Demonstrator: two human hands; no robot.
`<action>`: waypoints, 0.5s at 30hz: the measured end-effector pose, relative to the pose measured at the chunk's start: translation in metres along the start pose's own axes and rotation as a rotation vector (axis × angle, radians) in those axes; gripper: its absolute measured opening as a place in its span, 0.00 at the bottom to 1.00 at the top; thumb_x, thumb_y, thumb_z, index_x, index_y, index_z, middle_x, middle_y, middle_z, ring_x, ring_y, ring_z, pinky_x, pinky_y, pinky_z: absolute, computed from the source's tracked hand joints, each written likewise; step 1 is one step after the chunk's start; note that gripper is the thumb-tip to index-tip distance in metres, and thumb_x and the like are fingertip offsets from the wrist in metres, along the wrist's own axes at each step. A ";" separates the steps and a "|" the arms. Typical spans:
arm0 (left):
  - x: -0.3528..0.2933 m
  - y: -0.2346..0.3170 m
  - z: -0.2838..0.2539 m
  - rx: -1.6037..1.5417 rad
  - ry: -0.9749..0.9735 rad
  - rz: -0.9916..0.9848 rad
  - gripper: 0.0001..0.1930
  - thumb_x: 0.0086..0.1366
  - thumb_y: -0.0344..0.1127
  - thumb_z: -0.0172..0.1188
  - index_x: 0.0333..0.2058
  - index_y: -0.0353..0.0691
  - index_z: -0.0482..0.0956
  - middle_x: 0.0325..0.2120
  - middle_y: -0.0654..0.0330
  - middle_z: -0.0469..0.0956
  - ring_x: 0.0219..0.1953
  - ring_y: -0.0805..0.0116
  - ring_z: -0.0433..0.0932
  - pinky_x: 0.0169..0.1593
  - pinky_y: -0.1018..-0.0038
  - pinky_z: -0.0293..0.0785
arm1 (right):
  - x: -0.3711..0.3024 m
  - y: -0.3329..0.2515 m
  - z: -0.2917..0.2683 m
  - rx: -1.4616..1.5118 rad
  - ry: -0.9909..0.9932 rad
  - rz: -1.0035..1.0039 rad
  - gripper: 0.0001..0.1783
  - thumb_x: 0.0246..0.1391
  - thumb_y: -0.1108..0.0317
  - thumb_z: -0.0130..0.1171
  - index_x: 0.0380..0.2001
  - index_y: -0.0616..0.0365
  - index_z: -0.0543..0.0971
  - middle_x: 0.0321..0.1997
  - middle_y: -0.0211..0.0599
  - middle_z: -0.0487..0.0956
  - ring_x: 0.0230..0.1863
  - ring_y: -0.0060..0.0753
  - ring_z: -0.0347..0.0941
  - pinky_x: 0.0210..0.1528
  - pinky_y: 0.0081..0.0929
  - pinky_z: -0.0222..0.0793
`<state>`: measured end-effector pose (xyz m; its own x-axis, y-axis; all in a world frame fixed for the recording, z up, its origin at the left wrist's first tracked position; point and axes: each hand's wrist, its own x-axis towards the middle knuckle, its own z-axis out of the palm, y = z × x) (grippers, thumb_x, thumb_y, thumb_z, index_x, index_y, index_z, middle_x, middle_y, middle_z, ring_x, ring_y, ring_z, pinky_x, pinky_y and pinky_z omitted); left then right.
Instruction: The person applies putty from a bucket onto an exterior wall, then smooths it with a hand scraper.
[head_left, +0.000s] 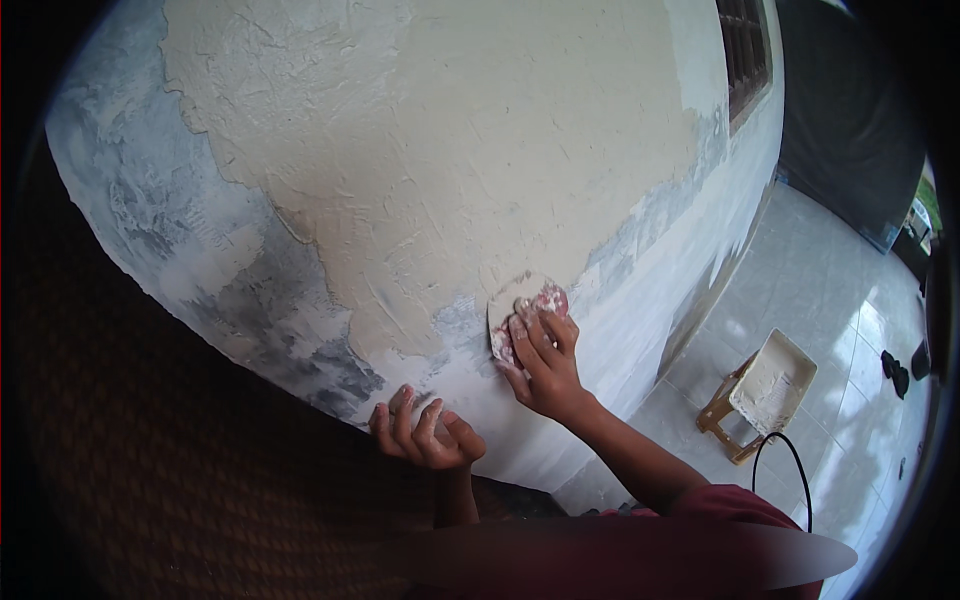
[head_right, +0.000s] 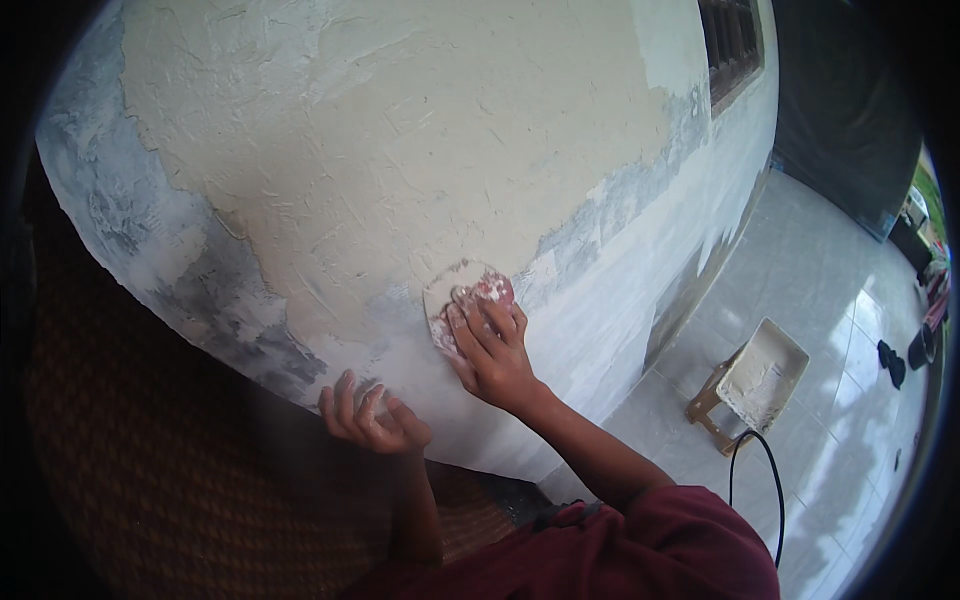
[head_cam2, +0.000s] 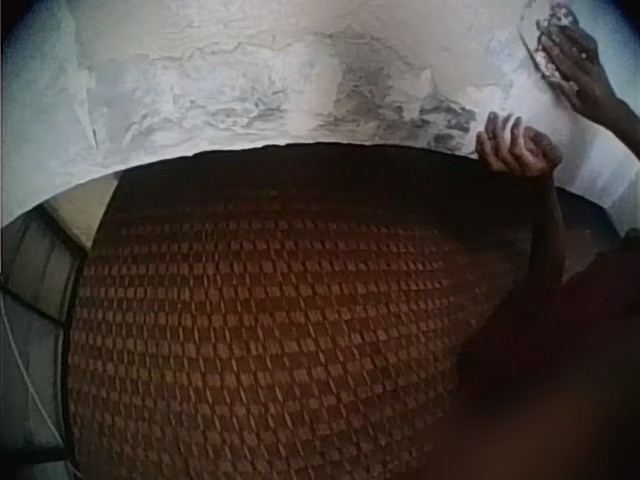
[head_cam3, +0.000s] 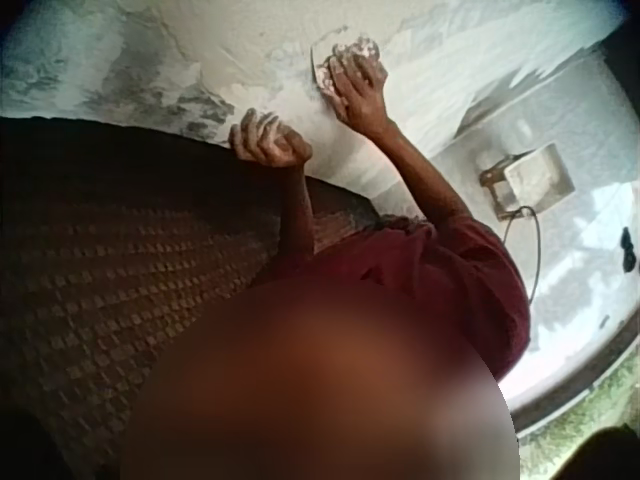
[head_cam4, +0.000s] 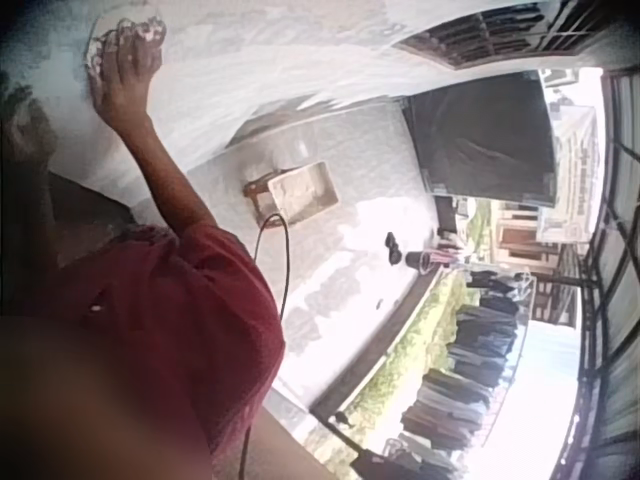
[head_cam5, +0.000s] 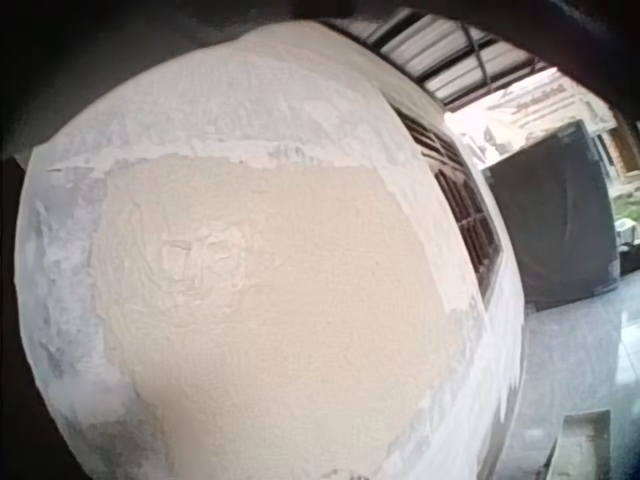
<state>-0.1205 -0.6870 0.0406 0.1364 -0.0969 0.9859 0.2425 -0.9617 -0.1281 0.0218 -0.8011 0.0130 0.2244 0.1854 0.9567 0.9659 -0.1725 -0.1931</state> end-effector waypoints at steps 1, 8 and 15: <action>0.000 0.000 0.001 -0.008 -0.001 0.004 0.09 0.65 0.36 0.50 0.38 0.36 0.72 0.48 0.45 0.74 0.59 0.44 0.64 0.64 0.45 0.60 | -0.012 0.002 0.004 -0.028 -0.008 -0.003 0.33 0.47 0.68 0.66 0.57 0.69 0.73 0.64 0.57 0.71 0.64 0.60 0.62 0.64 0.58 0.53; 0.001 -0.002 0.000 0.006 0.018 0.000 0.09 0.65 0.36 0.50 0.37 0.36 0.73 0.48 0.45 0.74 0.59 0.44 0.64 0.63 0.44 0.60 | -0.054 -0.007 -0.010 -0.027 -0.017 0.016 0.31 0.49 0.66 0.65 0.56 0.70 0.73 0.63 0.59 0.71 0.62 0.61 0.63 0.64 0.62 0.50; 0.001 0.000 0.000 -0.018 0.000 0.001 0.09 0.66 0.36 0.50 0.37 0.36 0.72 0.48 0.44 0.74 0.59 0.44 0.64 0.64 0.44 0.59 | -0.008 -0.005 0.004 -0.063 0.023 0.046 0.30 0.50 0.66 0.64 0.56 0.69 0.74 0.61 0.58 0.73 0.63 0.59 0.63 0.66 0.62 0.47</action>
<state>-0.1204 -0.6870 0.0415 0.1363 -0.0984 0.9858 0.2248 -0.9660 -0.1275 0.0158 -0.7981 0.0053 0.2645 0.1536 0.9521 0.9444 -0.2411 -0.2235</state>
